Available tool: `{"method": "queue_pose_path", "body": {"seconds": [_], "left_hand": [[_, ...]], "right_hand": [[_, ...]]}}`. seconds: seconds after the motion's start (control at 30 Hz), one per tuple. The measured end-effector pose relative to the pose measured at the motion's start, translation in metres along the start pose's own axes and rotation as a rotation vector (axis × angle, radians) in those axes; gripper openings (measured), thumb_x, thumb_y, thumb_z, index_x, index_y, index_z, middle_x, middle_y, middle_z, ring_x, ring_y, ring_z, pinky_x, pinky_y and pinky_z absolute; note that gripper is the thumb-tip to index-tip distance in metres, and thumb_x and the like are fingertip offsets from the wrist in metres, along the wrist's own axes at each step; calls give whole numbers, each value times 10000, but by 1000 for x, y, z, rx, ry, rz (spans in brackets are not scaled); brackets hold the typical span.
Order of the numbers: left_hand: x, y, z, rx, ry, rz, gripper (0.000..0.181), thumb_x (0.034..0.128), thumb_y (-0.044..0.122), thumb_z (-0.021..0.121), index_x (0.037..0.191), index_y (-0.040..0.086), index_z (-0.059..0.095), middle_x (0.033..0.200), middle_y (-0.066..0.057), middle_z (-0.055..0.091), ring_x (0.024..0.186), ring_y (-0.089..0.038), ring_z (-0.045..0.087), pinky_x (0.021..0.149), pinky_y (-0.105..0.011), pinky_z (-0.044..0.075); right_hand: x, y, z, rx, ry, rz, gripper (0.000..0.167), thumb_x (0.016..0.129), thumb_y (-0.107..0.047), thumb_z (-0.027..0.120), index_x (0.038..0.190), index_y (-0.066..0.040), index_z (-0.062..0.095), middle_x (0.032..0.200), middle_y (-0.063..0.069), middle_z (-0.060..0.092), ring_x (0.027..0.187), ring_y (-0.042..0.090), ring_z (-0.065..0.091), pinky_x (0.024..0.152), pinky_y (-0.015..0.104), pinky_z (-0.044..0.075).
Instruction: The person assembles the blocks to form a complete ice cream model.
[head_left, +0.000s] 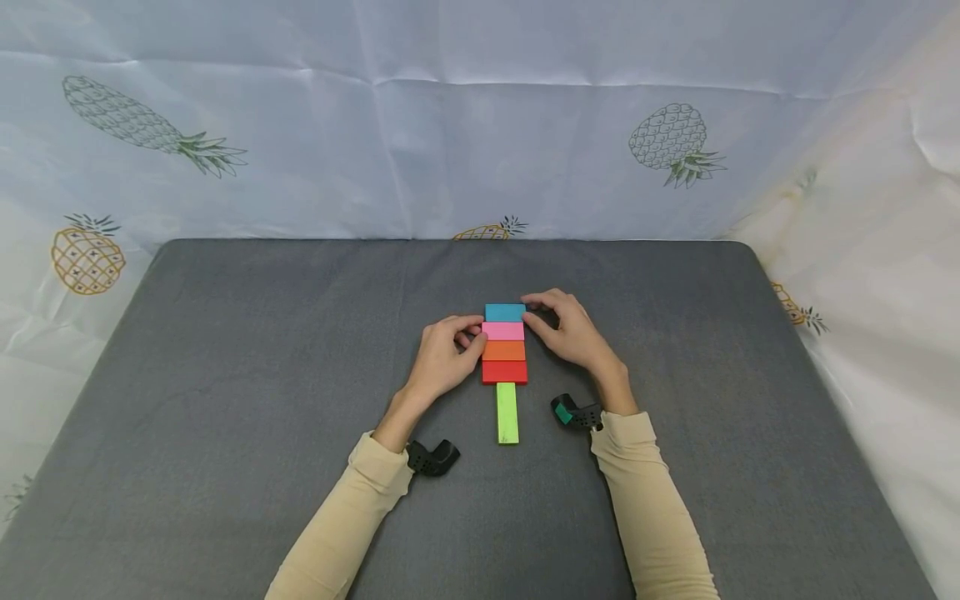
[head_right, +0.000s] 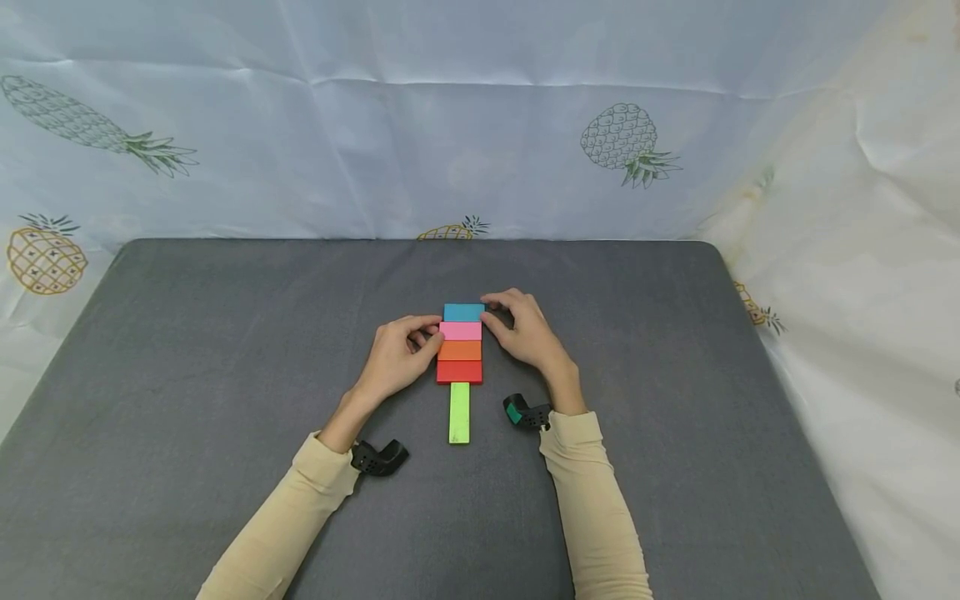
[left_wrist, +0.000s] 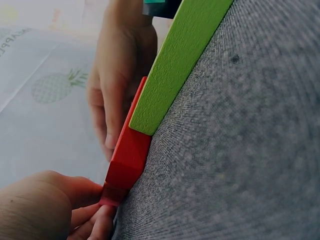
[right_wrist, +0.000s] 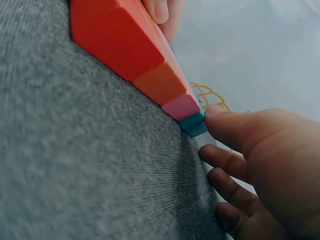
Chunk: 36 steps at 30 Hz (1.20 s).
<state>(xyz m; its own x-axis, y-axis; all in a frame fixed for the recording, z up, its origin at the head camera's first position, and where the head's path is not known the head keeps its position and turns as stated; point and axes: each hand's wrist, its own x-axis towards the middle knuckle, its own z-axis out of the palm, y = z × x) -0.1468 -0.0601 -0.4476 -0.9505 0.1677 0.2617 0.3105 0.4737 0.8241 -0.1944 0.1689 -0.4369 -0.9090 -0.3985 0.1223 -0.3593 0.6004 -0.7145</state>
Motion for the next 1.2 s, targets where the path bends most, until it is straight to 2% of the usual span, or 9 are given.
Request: {"method": "queue_pose_path", "body": {"seconds": [0.17,0.53,0.87,1.2], "left_hand": [[1,-1,0,-2,-9,-17,280,948,70,666,1189,-57,728,972,-181,738,761,-240,672,703,-321,556],[1,0,0,5,-4,-14,275,946,68,670,1182,-59,732,954,-177,738,749,-238,669,684,-297,543],[1,0,0,-8,12,-4,285,925,60,687,1172,-76,730,957,-188,747,742,-245,691,680,-339,572],[1,0,0,-9,6,-14,277,927,58,687,1169,-66,734,961,-186,749,751,-252,698,696,-369,586]], "right_hand": [[0,0,1,-5,8,-3,326,990,-124,668,1282,21,675,1241,242,652,1147,383,580,1024,567,433],[1,-1,4,-5,23,-24,333,976,-137,692,1269,23,689,1202,244,655,1133,385,577,1053,581,401],[1,-1,6,-8,25,30,343,983,-178,692,1283,-13,695,1207,226,639,1152,390,526,1025,568,408],[0,-3,4,2,18,34,356,971,-178,710,1291,-23,699,1191,225,634,1133,397,527,1015,566,416]]}}
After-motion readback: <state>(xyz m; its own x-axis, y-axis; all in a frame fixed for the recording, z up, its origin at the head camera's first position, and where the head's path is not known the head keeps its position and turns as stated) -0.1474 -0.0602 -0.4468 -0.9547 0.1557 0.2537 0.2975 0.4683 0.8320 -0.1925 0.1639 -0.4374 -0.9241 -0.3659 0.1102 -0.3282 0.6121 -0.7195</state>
